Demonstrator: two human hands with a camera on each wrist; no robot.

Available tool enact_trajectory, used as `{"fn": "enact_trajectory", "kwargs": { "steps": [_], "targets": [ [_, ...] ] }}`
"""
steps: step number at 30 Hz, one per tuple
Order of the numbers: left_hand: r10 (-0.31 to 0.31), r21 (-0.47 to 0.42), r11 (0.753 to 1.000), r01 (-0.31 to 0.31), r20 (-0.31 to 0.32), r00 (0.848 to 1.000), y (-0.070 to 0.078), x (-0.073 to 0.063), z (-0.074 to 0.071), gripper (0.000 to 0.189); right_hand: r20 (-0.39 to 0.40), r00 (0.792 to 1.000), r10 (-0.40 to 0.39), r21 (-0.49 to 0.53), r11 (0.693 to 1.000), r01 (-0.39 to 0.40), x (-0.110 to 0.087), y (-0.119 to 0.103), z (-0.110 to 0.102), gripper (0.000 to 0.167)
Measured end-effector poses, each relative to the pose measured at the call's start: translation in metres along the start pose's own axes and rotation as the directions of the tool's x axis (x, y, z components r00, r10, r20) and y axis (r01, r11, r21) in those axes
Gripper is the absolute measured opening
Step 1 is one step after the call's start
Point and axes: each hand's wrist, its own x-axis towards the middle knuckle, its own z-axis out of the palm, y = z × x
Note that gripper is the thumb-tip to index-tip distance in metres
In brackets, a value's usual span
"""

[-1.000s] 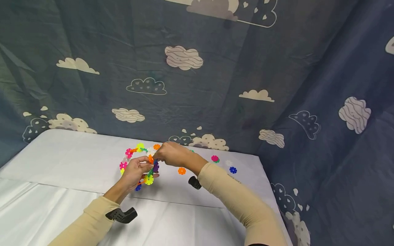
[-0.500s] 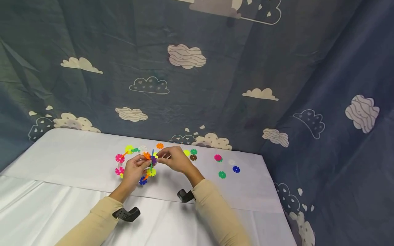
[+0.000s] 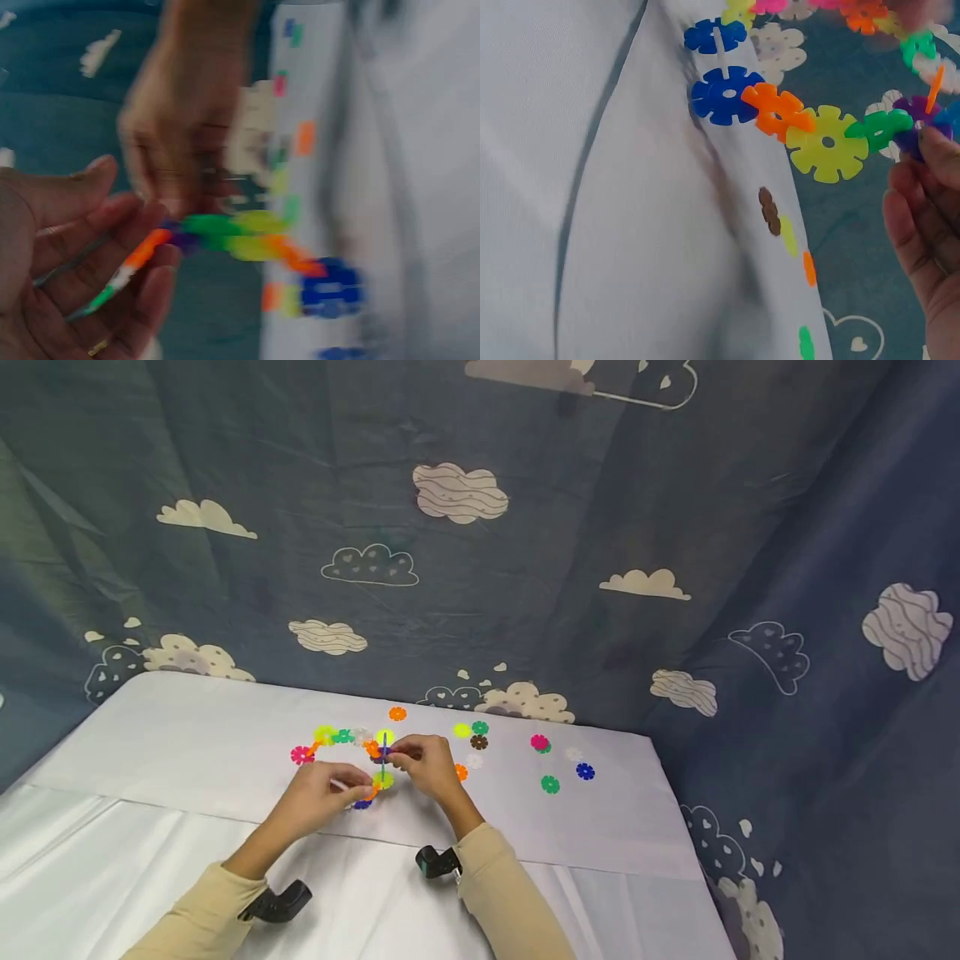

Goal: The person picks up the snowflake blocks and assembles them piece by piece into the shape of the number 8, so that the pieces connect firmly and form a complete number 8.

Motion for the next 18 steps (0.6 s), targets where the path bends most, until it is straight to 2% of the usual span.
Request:
{"fn": "enact_trajectory", "kwargs": {
  "steps": [1,3,4,5,7,8,10,12,14,18],
  "targets": [
    [0.087,0.041,0.995,-0.086,-0.022,0.996,0.006,0.004,-0.007,0.017,-0.011,1.0,-0.012,0.02,1.0,0.013,-0.001,-0.002,-0.001,0.007],
    [0.234,0.146,0.963,-0.226,-0.04,0.971,0.016,0.018,-0.02,0.022,-0.027,0.998,-0.05,0.053,0.997,0.051,-0.002,-0.012,-0.003,0.007],
    [0.289,0.209,0.938,-0.276,-0.037,0.956,0.017,0.027,-0.025,0.028,-0.034,0.997,-0.068,0.064,0.995,0.07,-0.002,-0.017,-0.004,0.007],
    [0.316,0.269,0.915,-0.299,-0.021,0.948,0.016,0.036,-0.029,0.034,-0.037,0.996,-0.081,0.078,0.993,0.083,-0.002,-0.022,-0.005,0.007],
    [0.283,0.35,0.893,-0.285,0.056,0.957,0.012,0.05,-0.035,0.046,-0.034,0.995,-0.099,0.106,0.989,0.102,-0.003,-0.031,-0.005,0.009],
    [0.245,0.376,0.886,-0.269,0.112,0.963,0.009,0.056,-0.037,0.049,-0.031,0.995,-0.098,0.117,0.988,0.101,-0.003,-0.033,-0.004,0.009],
    [0.156,0.398,0.888,-0.231,0.211,0.965,0.003,0.064,-0.041,0.051,-0.031,0.996,-0.079,0.137,0.987,0.082,-0.003,-0.027,0.002,0.01],
    [0.098,0.394,0.896,-0.207,0.28,0.955,0.0,0.067,-0.043,0.046,-0.034,0.998,-0.058,0.147,0.987,0.062,-0.002,-0.02,0.008,0.01],
    [0.069,0.387,0.901,-0.198,0.323,0.944,-0.002,0.07,-0.045,0.041,-0.046,0.998,-0.045,0.144,0.988,0.051,-0.002,-0.012,0.013,0.01],
    [0.071,0.391,0.892,-0.229,0.377,0.923,-0.001,0.07,-0.046,0.038,-0.072,0.996,-0.049,0.137,0.989,0.059,-0.002,-0.005,0.018,0.01]
  ]
}}
